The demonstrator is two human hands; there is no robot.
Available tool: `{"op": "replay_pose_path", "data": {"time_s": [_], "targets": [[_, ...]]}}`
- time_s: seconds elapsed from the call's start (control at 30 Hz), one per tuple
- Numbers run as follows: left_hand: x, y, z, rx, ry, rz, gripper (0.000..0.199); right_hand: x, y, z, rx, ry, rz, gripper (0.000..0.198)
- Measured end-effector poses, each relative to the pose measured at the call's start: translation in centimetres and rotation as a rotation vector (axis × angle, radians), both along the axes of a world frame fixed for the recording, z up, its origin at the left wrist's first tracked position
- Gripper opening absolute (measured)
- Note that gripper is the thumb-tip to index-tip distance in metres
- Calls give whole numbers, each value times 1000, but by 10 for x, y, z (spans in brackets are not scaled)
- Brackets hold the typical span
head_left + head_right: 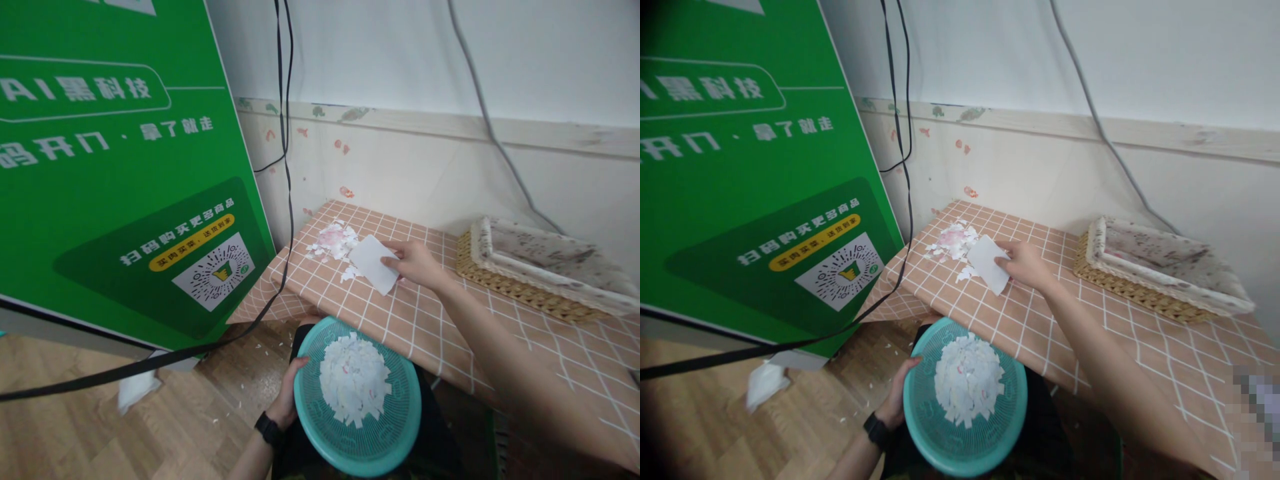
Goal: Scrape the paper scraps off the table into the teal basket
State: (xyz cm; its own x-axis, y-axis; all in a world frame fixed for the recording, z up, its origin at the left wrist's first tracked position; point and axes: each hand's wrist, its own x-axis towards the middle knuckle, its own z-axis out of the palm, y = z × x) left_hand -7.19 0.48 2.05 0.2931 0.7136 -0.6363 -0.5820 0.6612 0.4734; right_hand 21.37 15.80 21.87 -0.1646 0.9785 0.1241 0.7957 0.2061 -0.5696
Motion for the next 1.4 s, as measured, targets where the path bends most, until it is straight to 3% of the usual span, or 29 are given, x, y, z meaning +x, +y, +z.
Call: {"op": "replay_pose_path", "data": {"time_s": [0.4,0.77,0.93,1.1,1.4], "targets": [[1,1,2,-34,14,11,28,-4,-1,-9,-122,197,53,49],[-1,0,5,-9,3,10,27,-11,-10,1,-114,144,149,47],[0,1,5,-22,25,16,26,-2,-3,-3,-78,142,39,47],[0,0,1,-16,1,-4,29,-9,1,-8,-75,178,22,50],[0,0,5,4,12,8,28,-9,-3,-1,-181,286,110,50]]}}
